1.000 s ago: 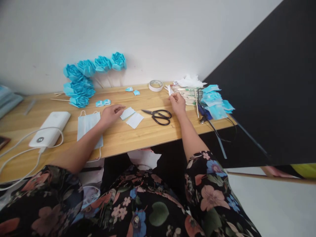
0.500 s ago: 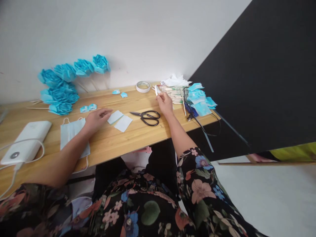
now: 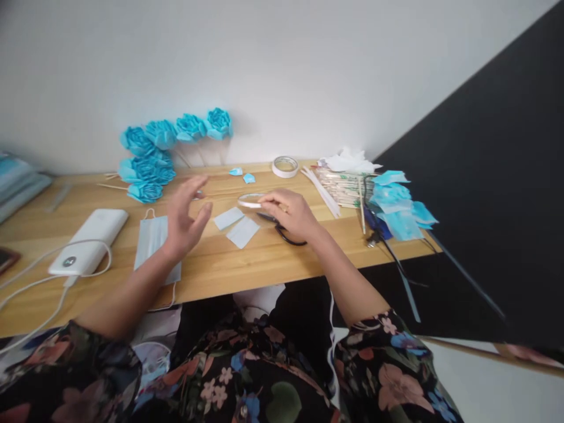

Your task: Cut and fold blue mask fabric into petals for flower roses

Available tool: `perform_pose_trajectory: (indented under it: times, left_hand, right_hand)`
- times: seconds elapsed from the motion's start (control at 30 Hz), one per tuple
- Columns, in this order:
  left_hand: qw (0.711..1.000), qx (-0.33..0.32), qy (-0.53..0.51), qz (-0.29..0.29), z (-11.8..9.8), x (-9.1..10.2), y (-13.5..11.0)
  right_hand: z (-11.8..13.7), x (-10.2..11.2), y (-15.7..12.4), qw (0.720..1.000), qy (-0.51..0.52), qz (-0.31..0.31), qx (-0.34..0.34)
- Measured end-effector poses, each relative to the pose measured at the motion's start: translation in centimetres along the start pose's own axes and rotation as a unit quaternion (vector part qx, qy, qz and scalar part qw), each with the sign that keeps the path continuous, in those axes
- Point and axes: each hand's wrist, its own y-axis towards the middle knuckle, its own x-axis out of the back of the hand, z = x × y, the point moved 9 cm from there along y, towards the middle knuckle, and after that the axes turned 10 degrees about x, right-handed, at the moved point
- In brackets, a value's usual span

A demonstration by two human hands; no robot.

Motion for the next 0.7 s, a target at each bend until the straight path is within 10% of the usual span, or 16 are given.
perform_pose_trajectory:
  times: [0.37,0.7]
  left_hand:
    - [0.974,0.027,-0.107,0.197,0.5,-3.7,-0.4]
    - [0.947,0.168,-0.191,0.196,3.3,-4.5,-0.4]
  right_hand:
    - [3.3,-4.0,2.7,0.993,-0.008,0.076,0.09]
    - [0.6,-0.7,-1.9,0.977,-0.201,0.062,0.013]
